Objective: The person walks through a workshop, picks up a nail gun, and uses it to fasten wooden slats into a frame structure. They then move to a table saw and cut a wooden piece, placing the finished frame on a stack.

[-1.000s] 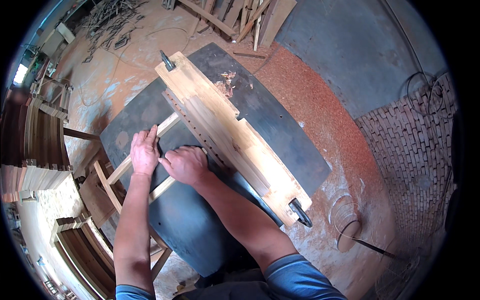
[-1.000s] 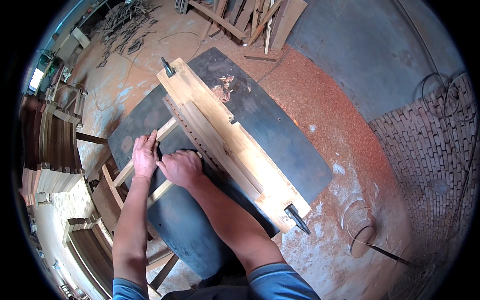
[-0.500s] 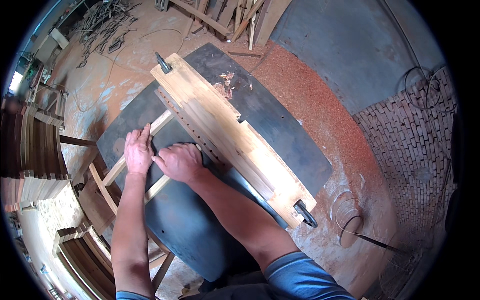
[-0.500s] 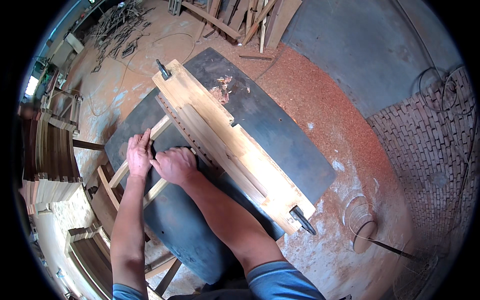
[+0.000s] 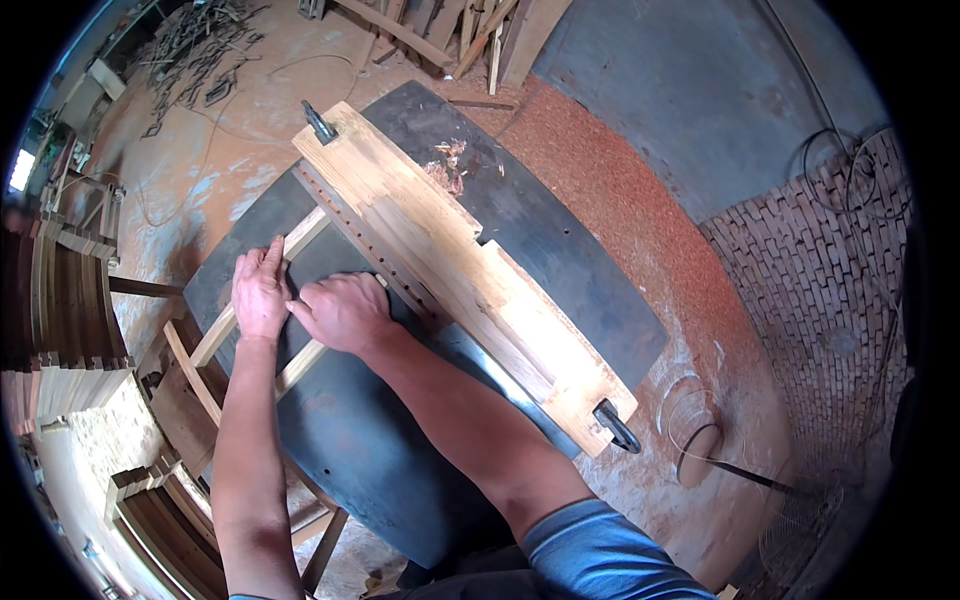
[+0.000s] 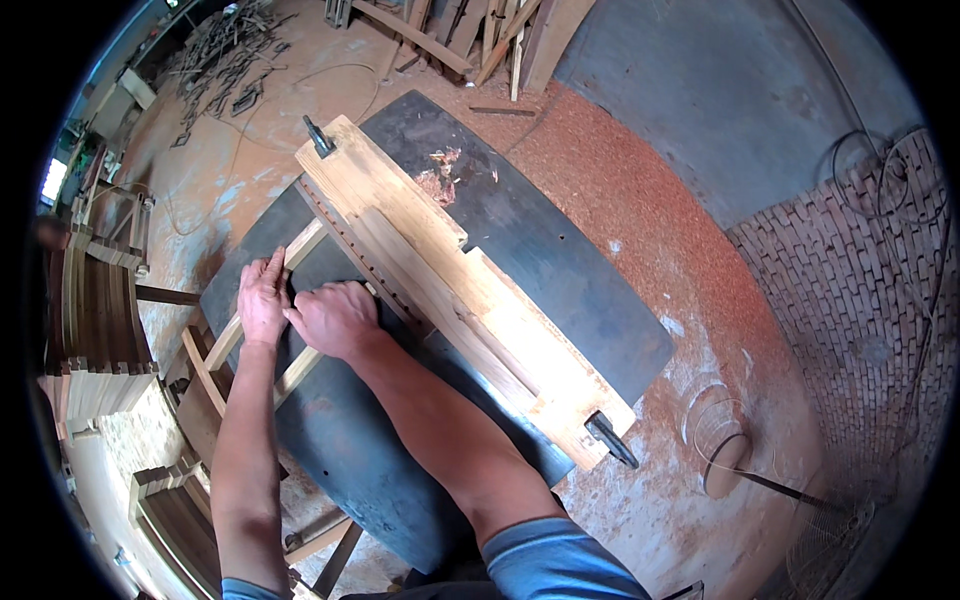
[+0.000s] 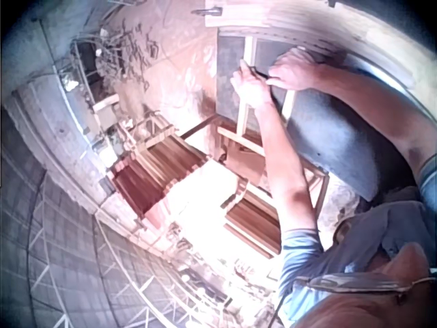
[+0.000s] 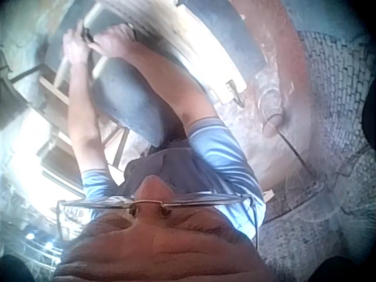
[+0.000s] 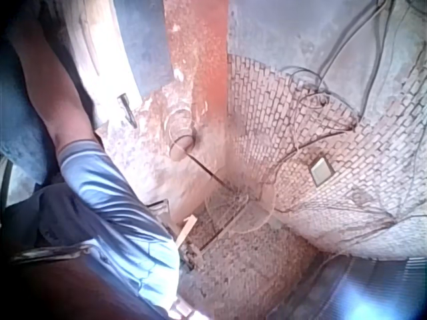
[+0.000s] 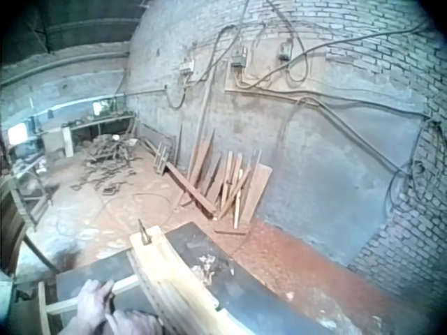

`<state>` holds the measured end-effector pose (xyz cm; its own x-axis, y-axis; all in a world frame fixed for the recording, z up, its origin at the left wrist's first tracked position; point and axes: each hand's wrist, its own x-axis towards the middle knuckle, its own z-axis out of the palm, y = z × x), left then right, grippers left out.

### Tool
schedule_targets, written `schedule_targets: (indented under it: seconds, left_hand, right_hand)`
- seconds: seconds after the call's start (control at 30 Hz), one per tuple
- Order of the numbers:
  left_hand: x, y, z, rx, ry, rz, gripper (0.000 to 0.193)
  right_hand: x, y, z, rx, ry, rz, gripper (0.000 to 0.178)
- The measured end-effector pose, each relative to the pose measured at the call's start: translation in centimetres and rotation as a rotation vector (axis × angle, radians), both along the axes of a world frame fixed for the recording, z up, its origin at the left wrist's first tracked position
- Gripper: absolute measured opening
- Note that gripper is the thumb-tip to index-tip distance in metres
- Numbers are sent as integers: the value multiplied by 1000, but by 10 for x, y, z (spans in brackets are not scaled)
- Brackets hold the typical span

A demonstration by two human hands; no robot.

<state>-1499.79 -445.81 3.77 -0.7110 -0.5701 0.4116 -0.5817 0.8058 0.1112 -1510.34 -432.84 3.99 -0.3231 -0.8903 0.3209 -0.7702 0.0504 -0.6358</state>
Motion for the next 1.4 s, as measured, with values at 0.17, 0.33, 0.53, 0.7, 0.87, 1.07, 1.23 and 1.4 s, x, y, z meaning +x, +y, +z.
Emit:
schedule_targets:
  seconds: [0.17, 0.33, 0.53, 0.7, 0.87, 1.07, 1.23, 1.4]
  left_hand:
    - [0, -7, -1, -1, -3, 12, 37]
    - [-1, -14, -2, 6, -6, 11, 36]
    - [-5, -22, -2, 6, 13, 7, 36]
    - [-4, -31, -4, 10, 11, 6, 35]
    - [-2, -42, -1, 24, -4, 15, 35]
    - [14, -22, 36, 138, -27, -12, 32]
    - [73, 53, 62, 301, -354, -120, 53]
    - [96, 39, 50, 281, -236, -89, 28]
  right_hand:
    - [-1, -7, 1, 44, -13, 5, 31]
    - [-2, -13, 2, 39, 7, 0, 32]
    - [-3, -21, 3, 24, -6, -23, 32]
    - [-5, -28, 6, 86, -15, -5, 32]
    - [-4, -41, 8, 79, -6, -13, 33]
    - [-6, -44, 17, 37, -39, -55, 35]
    - [10, -37, 20, -265, -189, -181, 27]
    - [68, 36, 48, -336, -361, -20, 16]
